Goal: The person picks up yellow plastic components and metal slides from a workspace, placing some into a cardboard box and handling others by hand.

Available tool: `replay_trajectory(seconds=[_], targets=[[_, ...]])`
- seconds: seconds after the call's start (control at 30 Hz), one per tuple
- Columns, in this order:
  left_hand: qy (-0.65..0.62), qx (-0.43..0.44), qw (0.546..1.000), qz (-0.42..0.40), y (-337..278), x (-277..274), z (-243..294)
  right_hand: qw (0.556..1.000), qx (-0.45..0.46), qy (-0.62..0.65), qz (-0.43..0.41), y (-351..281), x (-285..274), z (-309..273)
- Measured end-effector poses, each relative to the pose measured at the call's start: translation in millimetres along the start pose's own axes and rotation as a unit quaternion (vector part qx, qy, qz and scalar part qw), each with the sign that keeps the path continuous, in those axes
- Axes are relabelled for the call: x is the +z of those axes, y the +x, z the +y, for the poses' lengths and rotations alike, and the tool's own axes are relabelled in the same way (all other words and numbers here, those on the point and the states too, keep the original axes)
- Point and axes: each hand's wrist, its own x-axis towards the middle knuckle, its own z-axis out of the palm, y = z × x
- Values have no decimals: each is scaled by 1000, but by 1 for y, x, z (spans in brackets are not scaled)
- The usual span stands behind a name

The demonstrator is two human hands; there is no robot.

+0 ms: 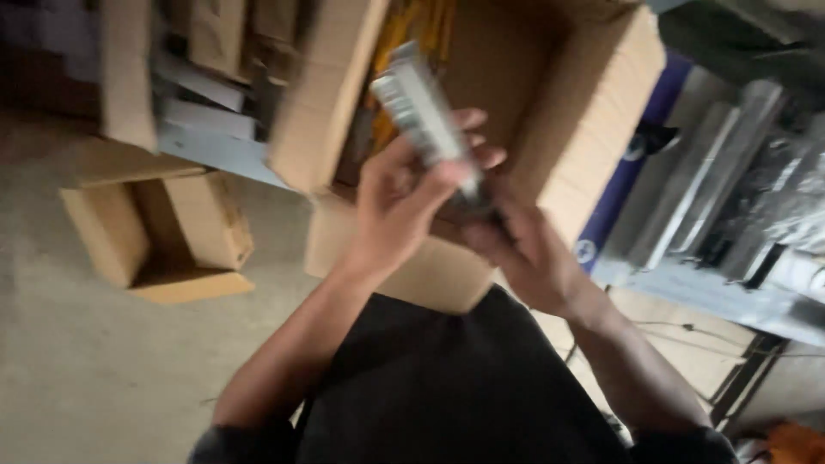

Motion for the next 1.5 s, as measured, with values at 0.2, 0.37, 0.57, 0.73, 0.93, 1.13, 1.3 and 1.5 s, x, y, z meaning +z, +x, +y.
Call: replay_trajectory(seconds=[0.2, 0.37, 0.57, 0.73, 0.93, 1.13, 1.3, 1.5], targets=[[-32, -43, 995, -90, -11, -93, 30, 743, 85, 585, -315, 56, 61, -37], [-137, -22, 989, -46, -4, -101, 44, 586, 84, 707, -386, 79, 81, -41], [-209, -66, 970, 109, 1, -122, 22, 946, 24, 70, -315, 114, 47, -50], [-201, -64, 971, 116, 3, -134, 50, 976, -49, -197, 76, 199, 14, 107], [-102, -172, 963, 181, 9, -138, 68, 975, -14, -87, 203, 299, 55, 191], [-85, -178, 969, 152, 7, -153, 49, 962, 29, -189, 197, 327, 61, 223], [122, -198, 967, 102, 7, -146, 58, 969, 68, -189, 144, 307, 56, 188], [137, -202, 969, 27, 18, -132, 58, 917, -139, -321, 194, 296, 75, 311]])
